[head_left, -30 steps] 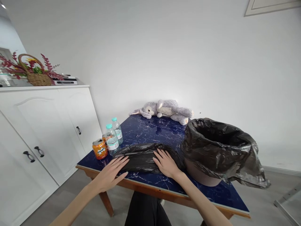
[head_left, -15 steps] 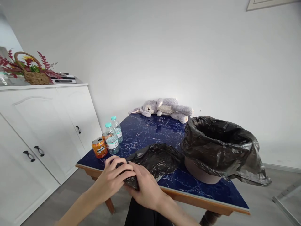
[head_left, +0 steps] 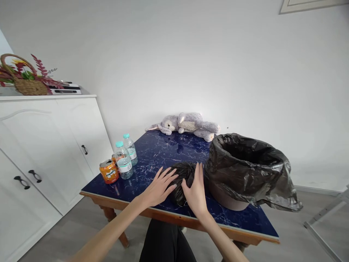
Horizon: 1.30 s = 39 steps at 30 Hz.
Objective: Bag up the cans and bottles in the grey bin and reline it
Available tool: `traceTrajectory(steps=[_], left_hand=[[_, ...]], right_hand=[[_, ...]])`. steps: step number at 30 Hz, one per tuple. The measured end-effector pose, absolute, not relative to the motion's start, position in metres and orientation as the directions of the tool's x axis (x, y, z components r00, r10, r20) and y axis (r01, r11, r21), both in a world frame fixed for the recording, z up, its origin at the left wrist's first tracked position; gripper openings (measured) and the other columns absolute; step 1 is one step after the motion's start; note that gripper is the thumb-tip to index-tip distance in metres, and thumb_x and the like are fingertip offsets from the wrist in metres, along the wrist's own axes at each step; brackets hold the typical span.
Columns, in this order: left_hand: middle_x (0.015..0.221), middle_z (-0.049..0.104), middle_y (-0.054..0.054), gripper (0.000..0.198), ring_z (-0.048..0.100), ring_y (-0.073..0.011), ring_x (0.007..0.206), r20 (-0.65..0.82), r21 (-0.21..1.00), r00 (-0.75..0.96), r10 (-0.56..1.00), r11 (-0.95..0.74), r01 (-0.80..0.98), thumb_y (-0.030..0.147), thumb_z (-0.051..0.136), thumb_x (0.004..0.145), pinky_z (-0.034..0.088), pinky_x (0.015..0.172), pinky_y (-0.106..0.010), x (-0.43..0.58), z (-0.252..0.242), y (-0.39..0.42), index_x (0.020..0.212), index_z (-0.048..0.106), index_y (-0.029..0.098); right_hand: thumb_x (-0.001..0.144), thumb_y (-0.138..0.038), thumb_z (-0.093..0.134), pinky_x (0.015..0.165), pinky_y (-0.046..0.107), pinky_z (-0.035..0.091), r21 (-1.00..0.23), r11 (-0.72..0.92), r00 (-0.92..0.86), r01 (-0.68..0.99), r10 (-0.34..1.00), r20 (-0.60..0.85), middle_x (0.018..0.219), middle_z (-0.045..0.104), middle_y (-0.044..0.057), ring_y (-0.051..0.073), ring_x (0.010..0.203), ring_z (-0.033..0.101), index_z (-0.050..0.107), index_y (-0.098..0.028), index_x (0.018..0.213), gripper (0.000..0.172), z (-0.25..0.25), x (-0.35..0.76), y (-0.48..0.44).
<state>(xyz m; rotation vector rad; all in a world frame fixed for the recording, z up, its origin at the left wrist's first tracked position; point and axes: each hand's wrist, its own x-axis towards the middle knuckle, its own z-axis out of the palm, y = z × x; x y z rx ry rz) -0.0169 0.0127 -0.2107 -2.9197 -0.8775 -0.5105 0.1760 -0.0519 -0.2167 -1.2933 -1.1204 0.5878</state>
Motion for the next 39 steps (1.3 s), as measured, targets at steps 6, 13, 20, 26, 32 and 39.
traceTrajectory(steps=[6, 13, 20, 26, 32, 39], left_hand=[[0.174, 0.031, -0.006, 0.079, 0.016, -0.0369, 0.164, 0.207, 0.016, 0.84, 0.502, -0.86, 0.511, 0.031, 0.056, 0.102, 0.006, 0.131, -0.071, 0.003, -0.228, 0.019, 0.171, 0.018, 0.034], [0.172, 0.036, -0.007, 0.061, 0.028, -0.0334, 0.161, 0.173, 0.102, 0.785, 0.595, -0.803, 0.587, 0.052, 0.041, 0.111, 0.009, 0.132, -0.068, -0.021, -0.229, 0.021, 0.167, 0.032, 0.031], [0.157, 0.059, -0.006, 0.047, 0.032, -0.0331, 0.16, 0.324, 0.127, 0.712, 0.624, -0.774, 0.62, 0.038, 0.049, 0.109, 0.018, 0.13, -0.069, -0.065, -0.221, 0.013, 0.154, 0.053, 0.029], [0.111, 0.073, -0.006, 0.04, 0.06, -0.031, 0.131, 0.373, 0.139, 0.71, 0.598, -0.792, 0.594, 0.041, 0.07, 0.093, 0.023, 0.131, -0.065, -0.086, -0.205, -0.011, 0.13, 0.066, 0.027], [0.141, 0.065, -0.013, 0.075, 0.048, -0.0392, 0.144, 0.295, 0.25, 0.762, 0.577, -0.816, 0.521, 0.064, 0.086, 0.077, 0.04, 0.122, -0.059, -0.093, -0.202, -0.027, 0.14, 0.064, 0.029], [0.077, 0.073, -0.001, 0.044, 0.072, -0.022, 0.068, 0.285, 0.465, 0.474, 0.833, -0.553, 0.691, 0.054, 0.039, 0.111, 0.051, 0.066, -0.029, -0.05, -0.21, 0.003, 0.101, 0.068, 0.022]], right_hand=[[0.111, -0.031, 0.033, 0.133, 0.059, 0.011, -0.311, 0.302, -0.092, 0.901, 0.835, 0.543, 0.176, 0.022, 0.014, 0.033, 0.165, 0.01, 0.039, -0.011, 0.165, 0.057, -0.213, 0.16, -0.052], [0.112, -0.038, 0.034, 0.122, 0.048, 0.042, -0.352, 0.106, -0.036, 0.93, 0.979, 0.199, 0.17, 0.035, 0.022, 0.034, 0.159, 0.032, 0.044, -0.004, 0.161, 0.06, -0.25, 0.193, -0.026], [0.102, -0.065, 0.053, 0.132, 0.055, 0.025, -0.359, 0.442, -0.34, 0.822, 0.887, 0.313, 0.172, 0.037, 0.007, 0.033, 0.161, 0.028, 0.043, -0.022, 0.164, 0.076, -0.248, 0.211, -0.084], [0.097, -0.035, 0.072, 0.128, 0.054, 0.033, -0.407, 0.502, -0.36, 0.763, 0.853, 0.377, 0.158, 0.058, 0.009, 0.032, 0.149, 0.05, 0.062, -0.025, 0.149, 0.054, -0.255, 0.208, -0.107], [0.102, -0.031, 0.062, 0.089, 0.033, 0.057, -0.688, 0.433, -0.234, 0.582, 0.9, 0.369, 0.103, 0.081, 0.005, 0.025, 0.1, 0.075, 0.077, -0.023, 0.095, 0.018, -0.242, 0.21, -0.11], [0.107, -0.038, 0.042, 0.091, 0.043, 0.06, -0.617, 0.198, 0.174, 0.762, 0.855, 0.489, 0.126, 0.074, 0.017, 0.033, 0.113, 0.072, 0.065, -0.016, 0.133, 0.041, -0.237, 0.202, -0.077]])
